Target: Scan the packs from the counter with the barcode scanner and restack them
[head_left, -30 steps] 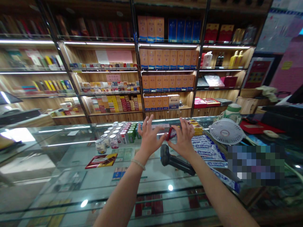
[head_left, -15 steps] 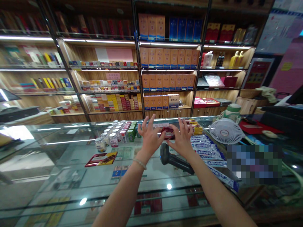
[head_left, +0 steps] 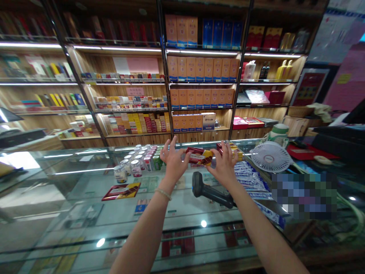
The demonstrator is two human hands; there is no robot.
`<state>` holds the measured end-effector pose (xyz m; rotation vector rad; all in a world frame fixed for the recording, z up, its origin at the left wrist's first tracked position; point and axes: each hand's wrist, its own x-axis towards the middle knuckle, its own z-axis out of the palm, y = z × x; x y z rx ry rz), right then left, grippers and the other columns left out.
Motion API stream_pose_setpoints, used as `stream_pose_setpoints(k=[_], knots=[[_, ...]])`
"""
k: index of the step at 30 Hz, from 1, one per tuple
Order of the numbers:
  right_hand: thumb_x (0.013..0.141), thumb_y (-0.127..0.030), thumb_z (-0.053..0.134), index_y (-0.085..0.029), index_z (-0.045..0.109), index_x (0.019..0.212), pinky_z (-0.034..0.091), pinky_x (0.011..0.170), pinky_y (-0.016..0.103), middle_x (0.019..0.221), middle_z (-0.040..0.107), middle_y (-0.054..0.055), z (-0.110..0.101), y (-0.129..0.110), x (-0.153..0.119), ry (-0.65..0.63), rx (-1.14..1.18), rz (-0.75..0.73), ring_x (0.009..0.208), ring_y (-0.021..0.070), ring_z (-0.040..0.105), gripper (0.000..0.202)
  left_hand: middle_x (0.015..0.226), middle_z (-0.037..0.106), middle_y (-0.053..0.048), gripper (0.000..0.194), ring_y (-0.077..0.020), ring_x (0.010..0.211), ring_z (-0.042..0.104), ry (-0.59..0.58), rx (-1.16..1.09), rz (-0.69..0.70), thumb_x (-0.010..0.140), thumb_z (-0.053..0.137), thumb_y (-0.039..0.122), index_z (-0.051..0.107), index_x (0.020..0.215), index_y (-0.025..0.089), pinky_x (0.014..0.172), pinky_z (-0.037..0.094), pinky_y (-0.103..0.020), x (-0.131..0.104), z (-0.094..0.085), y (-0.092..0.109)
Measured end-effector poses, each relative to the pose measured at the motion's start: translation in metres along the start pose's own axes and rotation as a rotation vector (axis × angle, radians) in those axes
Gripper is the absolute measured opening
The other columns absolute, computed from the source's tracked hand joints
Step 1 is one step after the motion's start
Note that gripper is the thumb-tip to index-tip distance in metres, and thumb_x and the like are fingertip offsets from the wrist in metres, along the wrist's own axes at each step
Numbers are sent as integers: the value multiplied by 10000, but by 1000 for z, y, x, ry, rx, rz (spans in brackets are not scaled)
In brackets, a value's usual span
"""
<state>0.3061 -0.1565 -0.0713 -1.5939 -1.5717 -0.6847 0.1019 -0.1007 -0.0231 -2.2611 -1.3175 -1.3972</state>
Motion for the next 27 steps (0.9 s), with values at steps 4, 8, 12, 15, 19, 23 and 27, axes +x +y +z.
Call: stream_pose_setpoints(k=[4, 8, 12, 15, 19, 23, 27], knots=[[812, -408, 744, -235, 569, 1294, 152, 1170, 675, 1660, 257, 193, -2, 1, 1, 8, 1, 30, 1539, 387, 184, 541, 1682, 278, -101, 459, -356, 1544, 218, -2, 20, 21, 923, 590, 571, 677, 1255, 267, 1233, 186, -603, 1, 0, -9], [824, -390, 732, -240, 575, 1297, 147, 1172, 672, 1666, 257, 186, -7, 0, 1, 13, -11, 36, 1535, 390, 200, 521, 1681, 259, -164, 934, -407, 1558, 176, -31, 130, 187, 718, 749, 726, 487, 1505, 296, 1242, 22, -634, -1, -5, -17], [828, -370, 734, -234, 587, 1296, 139, 1186, 654, 1652, 286, 189, -10, -2, 0, 7, -37, 25, 1538, 377, 199, 509, 1684, 262, -149, 884, -412, 1564, 170, -68, 204, 271, 706, 818, 630, 506, 1490, 367, 1234, -51, -639, -4, -6, -20], [828, -375, 735, -239, 590, 1298, 140, 1183, 659, 1653, 283, 186, -9, -2, -2, -2, -37, 22, 1536, 377, 200, 511, 1685, 271, -129, 765, -405, 1566, 175, -75, 219, 258, 728, 838, 531, 568, 1430, 389, 1237, -30, -641, -5, -4, -21], [824, -366, 739, -243, 584, 1308, 132, 1181, 677, 1656, 277, 183, -9, -2, 0, -24, -21, 31, 1539, 379, 191, 523, 1690, 270, -112, 698, -390, 1573, 162, -93, 223, 245, 742, 835, 478, 595, 1392, 389, 1234, -26, -654, -2, -7, -19], [818, -383, 762, -244, 596, 1308, 100, 1191, 682, 1663, 268, 178, -17, -3, 7, -52, -6, 13, 1545, 381, 171, 536, 1692, 271, -96, 691, -396, 1565, 185, -103, 213, 239, 715, 861, 425, 613, 1359, 381, 1231, -47, -659, 6, -17, -17], [818, -466, 764, -267, 599, 1330, 101, 1192, 675, 1676, 244, 156, -23, -7, 14, -61, 22, -25, 1546, 386, 163, 574, 1693, 270, -85, 708, -408, 1563, 180, -100, 217, 266, 678, 888, 429, 631, 1335, 372, 1237, -50, -645, 11, -36, -23]])
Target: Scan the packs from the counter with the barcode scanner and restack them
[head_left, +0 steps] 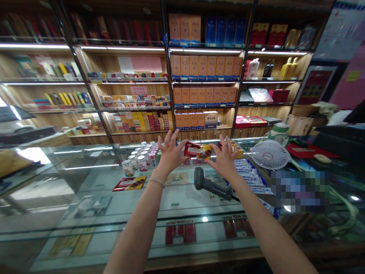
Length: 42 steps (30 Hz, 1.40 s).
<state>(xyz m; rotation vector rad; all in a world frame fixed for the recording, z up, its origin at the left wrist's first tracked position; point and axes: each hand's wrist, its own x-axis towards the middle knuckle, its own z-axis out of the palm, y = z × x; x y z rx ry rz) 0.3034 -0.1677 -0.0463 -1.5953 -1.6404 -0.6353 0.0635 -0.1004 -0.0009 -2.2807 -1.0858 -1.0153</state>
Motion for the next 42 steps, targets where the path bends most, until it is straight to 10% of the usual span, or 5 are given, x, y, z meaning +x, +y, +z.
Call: stream_pose_setpoints(k=[22, 42], knots=[[877, -671, 620, -233, 632, 1325, 36, 1209, 682, 1703, 179, 171, 37, -180, 10, -319, 294, -272, 1574, 393, 76, 626, 1690, 249, -49, 673, -434, 1548, 126, -327, 235, -126, 684, 821, 640, 689, 1295, 391, 1227, -60, -627, -100, -133, -161], [873, -667, 597, -183, 654, 1306, -51, 1234, 639, 1724, 123, 143, 99, -245, -16, -530, 335, -344, 1587, 360, 10, 652, 1689, 280, -11, 718, -419, 1550, 118, -575, 186, -355, 644, 815, 694, 678, 1302, 441, 1228, -38, -617, -176, -104, -237]])
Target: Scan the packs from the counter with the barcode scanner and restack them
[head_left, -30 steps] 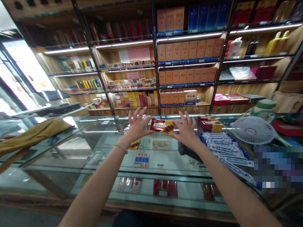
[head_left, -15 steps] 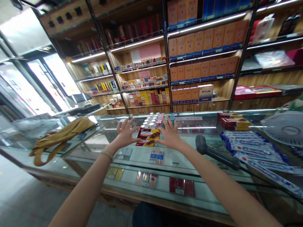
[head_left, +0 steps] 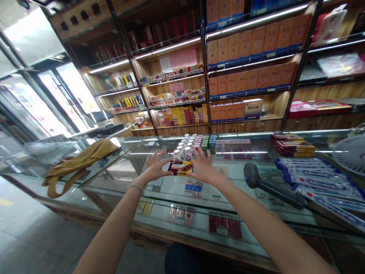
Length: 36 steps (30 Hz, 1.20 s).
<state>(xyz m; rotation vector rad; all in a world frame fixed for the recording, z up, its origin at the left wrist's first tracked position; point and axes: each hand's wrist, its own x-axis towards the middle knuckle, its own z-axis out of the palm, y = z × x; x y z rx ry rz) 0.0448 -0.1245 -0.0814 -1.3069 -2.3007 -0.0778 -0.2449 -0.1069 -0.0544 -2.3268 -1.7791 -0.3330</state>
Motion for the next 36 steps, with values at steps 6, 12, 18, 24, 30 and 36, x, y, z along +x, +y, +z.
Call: stream_pose_setpoints(k=[6, 12, 18, 24, 30, 36], knots=[[897, -689, 539, -182, 662, 1295, -56, 1230, 640, 1729, 85, 147, 14, 2, -1, -7, 0, 1, 1589, 350, -1, 656, 1695, 263, -36, 704, -429, 1551, 136, -34, 1, 7, 651, 815, 691, 696, 1290, 419, 1228, -24, -627, 1, 9, -4], [903, -703, 521, -194, 657, 1305, 4, 1236, 646, 1720, 139, 154, 21, 0, -3, 31, -23, -6, 1591, 340, 40, 663, 1681, 298, -55, 663, -417, 1545, 176, -63, 9, 15, 707, 752, 718, 689, 1296, 420, 1215, 9, -651, -2, 12, -5], [919, -680, 511, -185, 642, 1338, 7, 1243, 639, 1714, 164, 161, 23, -1, -6, 27, -38, -18, 1594, 332, 50, 662, 1709, 236, -58, 692, -408, 1565, 129, -125, 18, 3, 742, 669, 772, 650, 1343, 428, 1200, -13, -668, -1, 13, -4], [922, -703, 491, -156, 538, 1464, 4, 1247, 638, 1715, 138, 180, 18, 0, -8, 15, -48, -33, 1595, 341, 36, 772, 1721, 175, -110, 849, -420, 1573, 100, -149, 16, -25, 760, 649, 756, 491, 1503, 376, 1194, 18, -693, -5, 8, 0], [929, -697, 494, -124, 407, 1555, -27, 1243, 658, 1715, 86, 195, 2, -1, -14, 28, -84, -73, 1594, 358, 19, 853, 1710, 144, -200, 1055, -425, 1572, 110, -49, 19, -107, 741, 669, 759, 292, 1611, 296, 1203, 41, -681, -14, 3, 10], [944, -686, 486, -147, 373, 1577, -24, 1244, 663, 1713, 93, 192, -20, 3, -23, -18, -101, -66, 1594, 359, 22, 839, 1716, 103, -190, 1078, -437, 1569, 104, 67, 8, -79, 737, 685, 749, 257, 1621, 304, 1208, 26, -678, -16, -3, 30]])
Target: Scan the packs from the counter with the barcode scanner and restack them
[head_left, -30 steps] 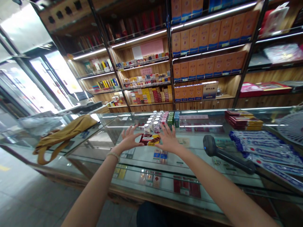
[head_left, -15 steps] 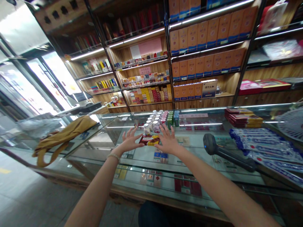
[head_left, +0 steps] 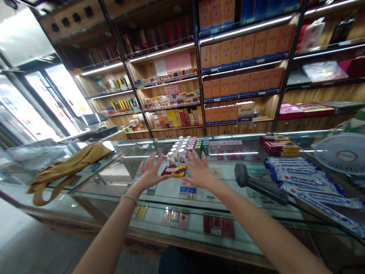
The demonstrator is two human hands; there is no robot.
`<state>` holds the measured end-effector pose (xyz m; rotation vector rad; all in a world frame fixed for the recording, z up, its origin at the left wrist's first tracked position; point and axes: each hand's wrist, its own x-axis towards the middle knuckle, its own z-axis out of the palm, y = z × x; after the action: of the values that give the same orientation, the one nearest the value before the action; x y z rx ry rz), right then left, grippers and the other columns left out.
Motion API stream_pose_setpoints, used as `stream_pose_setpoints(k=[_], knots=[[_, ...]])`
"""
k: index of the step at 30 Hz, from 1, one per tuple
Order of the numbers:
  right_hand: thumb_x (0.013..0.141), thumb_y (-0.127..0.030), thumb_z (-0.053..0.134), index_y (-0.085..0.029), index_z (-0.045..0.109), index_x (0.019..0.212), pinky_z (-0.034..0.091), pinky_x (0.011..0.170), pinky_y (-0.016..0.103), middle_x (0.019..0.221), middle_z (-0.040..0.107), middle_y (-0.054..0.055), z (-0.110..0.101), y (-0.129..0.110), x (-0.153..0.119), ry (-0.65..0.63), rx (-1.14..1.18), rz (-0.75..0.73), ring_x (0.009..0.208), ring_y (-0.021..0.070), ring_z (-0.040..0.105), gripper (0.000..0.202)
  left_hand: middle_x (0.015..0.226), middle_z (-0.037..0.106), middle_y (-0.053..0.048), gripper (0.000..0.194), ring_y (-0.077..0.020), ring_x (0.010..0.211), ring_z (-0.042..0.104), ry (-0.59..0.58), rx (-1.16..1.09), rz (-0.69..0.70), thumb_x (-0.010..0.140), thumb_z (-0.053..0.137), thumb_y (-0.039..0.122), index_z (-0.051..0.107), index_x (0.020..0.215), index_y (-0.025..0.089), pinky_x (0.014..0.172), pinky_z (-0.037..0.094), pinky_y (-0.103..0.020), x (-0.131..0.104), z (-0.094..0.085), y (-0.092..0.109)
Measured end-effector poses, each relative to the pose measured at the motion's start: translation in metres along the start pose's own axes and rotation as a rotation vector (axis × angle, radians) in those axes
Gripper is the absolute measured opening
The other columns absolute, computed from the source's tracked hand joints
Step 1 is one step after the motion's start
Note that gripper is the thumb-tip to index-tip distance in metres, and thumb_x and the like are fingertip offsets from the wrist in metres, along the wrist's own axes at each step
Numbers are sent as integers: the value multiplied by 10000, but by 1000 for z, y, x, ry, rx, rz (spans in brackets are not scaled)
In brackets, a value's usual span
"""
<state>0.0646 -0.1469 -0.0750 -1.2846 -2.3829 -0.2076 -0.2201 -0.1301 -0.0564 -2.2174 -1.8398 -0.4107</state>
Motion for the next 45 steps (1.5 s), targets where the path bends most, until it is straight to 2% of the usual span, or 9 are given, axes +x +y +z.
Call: stream_pose_setpoints(k=[3, 7, 9, 12, 18, 23, 30, 38, 45], knots=[[953, -685, 465, -166, 373, 1579, -22, 1247, 663, 1715, 97, 183, -14, 7, -7, 19, -21, 3, 1594, 359, 35, 819, 1712, 134, -175, 990, -413, 1573, 112, 78, -2, 31, 773, 672, 720, 318, 1603, 312, 1221, 27, -654, 1, -7, 16], [959, -679, 456, -194, 407, 1564, -38, 1254, 656, 1714, 154, 157, -38, 17, -20, 62, -71, 5, 1593, 345, 75, 778, 1693, 225, -125, 729, -371, 1574, 136, 230, -28, 97, 878, 595, 641, 474, 1525, 329, 1248, 31, -593, 3, -21, 47], [958, -680, 457, -213, 418, 1559, -49, 1256, 654, 1713, 177, 137, -51, 24, -28, 80, -97, 3, 1593, 339, 84, 762, 1687, 248, -98, 680, -367, 1570, 142, 300, -36, 120, 889, 587, 624, 505, 1503, 343, 1255, 10, -576, 5, -26, 65], [963, -678, 447, -235, 418, 1559, -46, 1250, 670, 1714, 184, 118, -67, 35, -42, 93, -119, 12, 1595, 335, 69, 743, 1687, 254, -93, 670, -385, 1561, 148, 345, -47, 144, 886, 592, 621, 520, 1493, 347, 1253, -12, -584, 8, -30, 92], [963, -654, 476, -244, 427, 1557, -24, 1244, 683, 1712, 179, 120, -85, 62, -68, 81, -153, 82, 1588, 355, 104, 723, 1681, 286, -61, 683, -359, 1562, 161, 354, -40, 198, 870, 611, 633, 503, 1498, 387, 1255, -30, -566, 13, -29, 131], [968, -666, 452, -262, 459, 1536, -35, 1241, 685, 1715, 180, 105, -95, 81, -91, 99, -173, 122, 1589, 344, 98, 697, 1688, 260, -97, 655, -376, 1557, 176, 347, -49, 239, 900, 571, 630, 525, 1489, 347, 1251, -7, -586, 15, -27, 158], [979, -653, 445, -283, 496, 1508, -22, 1225, 709, 1718, 177, 105, -123, 109, -137, 108, -229, 235, 1581, 361, 119, 648, 1683, 265, -77, 580, -384, 1547, 192, 368, -129, 306, 925, 544, 607, 570, 1447, 354, 1250, -4, -604, 18, -24, 205], [991, -615, 456, -288, 521, 1491, -31, 1230, 686, 1706, 227, 106, -152, 146, -186, 88, -296, 372, 1581, 362, 121, 601, 1664, 307, -68, 546, -362, 1549, 191, 351, -196, 368, 931, 553, 590, 587, 1431, 373, 1253, -5, -587, 24, -20, 260], [1002, -585, 456, -312, 556, 1458, 18, 1211, 711, 1687, 285, 108, -173, 171, -228, 88, -383, 437, 1565, 372, 168, 541, 1660, 327, -101, 505, -378, 1533, 234, 321, -237, 474, 946, 556, 541, 613, 1408, 345, 1238, 19, -628, 27, -21, 299]])
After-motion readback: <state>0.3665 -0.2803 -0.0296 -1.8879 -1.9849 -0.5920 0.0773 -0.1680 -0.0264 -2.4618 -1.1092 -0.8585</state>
